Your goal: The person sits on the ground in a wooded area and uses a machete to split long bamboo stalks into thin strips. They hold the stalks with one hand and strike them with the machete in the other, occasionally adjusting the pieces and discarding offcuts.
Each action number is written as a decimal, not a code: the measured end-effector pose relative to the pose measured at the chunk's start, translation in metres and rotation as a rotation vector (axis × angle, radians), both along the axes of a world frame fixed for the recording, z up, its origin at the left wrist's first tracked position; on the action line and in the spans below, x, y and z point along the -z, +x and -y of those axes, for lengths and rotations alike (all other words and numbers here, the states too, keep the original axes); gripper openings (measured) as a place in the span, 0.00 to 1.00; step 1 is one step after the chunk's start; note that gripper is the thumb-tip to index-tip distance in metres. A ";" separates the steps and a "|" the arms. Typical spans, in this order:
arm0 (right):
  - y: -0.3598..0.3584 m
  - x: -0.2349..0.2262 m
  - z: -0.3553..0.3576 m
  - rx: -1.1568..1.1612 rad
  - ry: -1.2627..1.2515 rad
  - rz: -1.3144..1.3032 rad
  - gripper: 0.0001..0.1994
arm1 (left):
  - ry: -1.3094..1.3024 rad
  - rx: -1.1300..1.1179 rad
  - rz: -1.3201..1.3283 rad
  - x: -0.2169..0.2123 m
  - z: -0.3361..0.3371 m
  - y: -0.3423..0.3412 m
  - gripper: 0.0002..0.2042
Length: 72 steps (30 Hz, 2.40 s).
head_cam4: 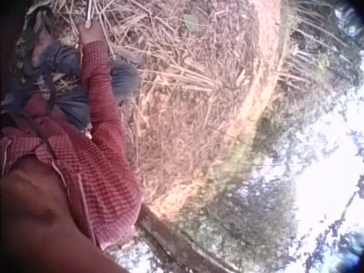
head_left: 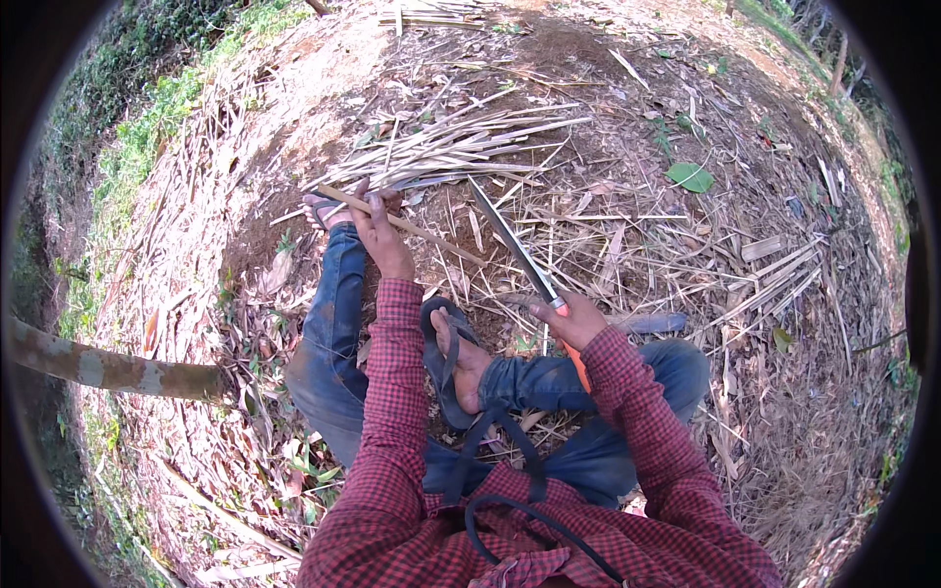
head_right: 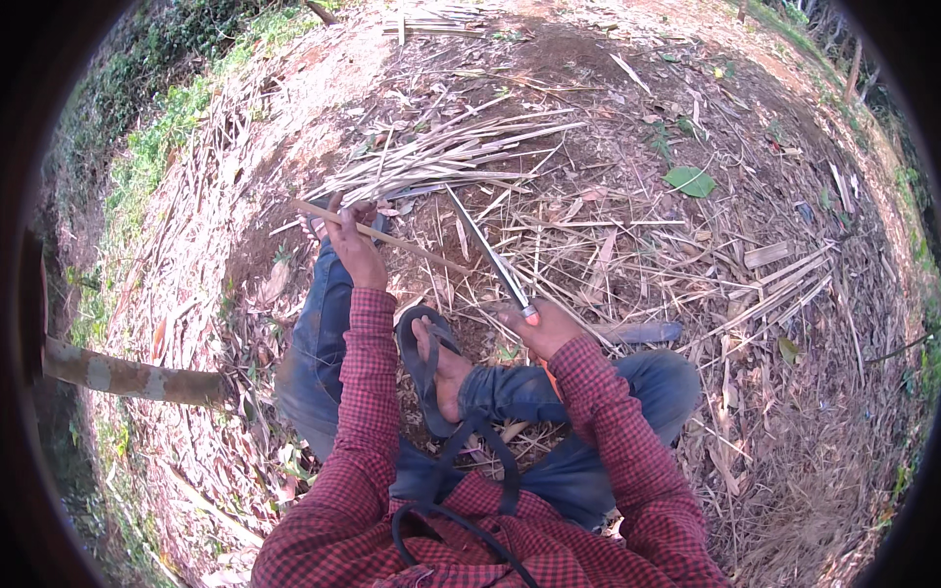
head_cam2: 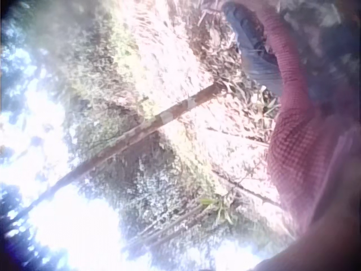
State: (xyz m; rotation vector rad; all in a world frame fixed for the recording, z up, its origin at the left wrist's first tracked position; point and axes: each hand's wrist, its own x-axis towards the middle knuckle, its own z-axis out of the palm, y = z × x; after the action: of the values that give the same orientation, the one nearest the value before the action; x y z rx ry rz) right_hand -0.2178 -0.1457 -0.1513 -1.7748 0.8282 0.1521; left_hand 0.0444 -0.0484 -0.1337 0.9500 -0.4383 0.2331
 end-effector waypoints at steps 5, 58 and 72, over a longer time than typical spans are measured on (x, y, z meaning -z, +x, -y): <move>0.022 0.019 0.004 -0.280 -0.397 -0.243 0.29 | 0.351 0.200 -0.100 0.043 -0.039 -0.009 0.14; -0.298 0.153 0.076 1.286 -0.834 -0.040 0.10 | 1.561 0.771 1.123 0.151 0.063 -0.160 0.30; -0.240 0.187 0.259 1.215 -0.372 -0.548 0.24 | 1.722 0.633 1.103 0.150 0.061 -0.162 0.24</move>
State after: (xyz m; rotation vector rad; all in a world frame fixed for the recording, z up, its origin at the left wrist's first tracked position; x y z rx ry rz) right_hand -0.4573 -0.4048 -0.3380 -1.2583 2.2980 -0.3597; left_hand -0.1174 -0.1099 -0.2837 2.2218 -2.1139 -0.3471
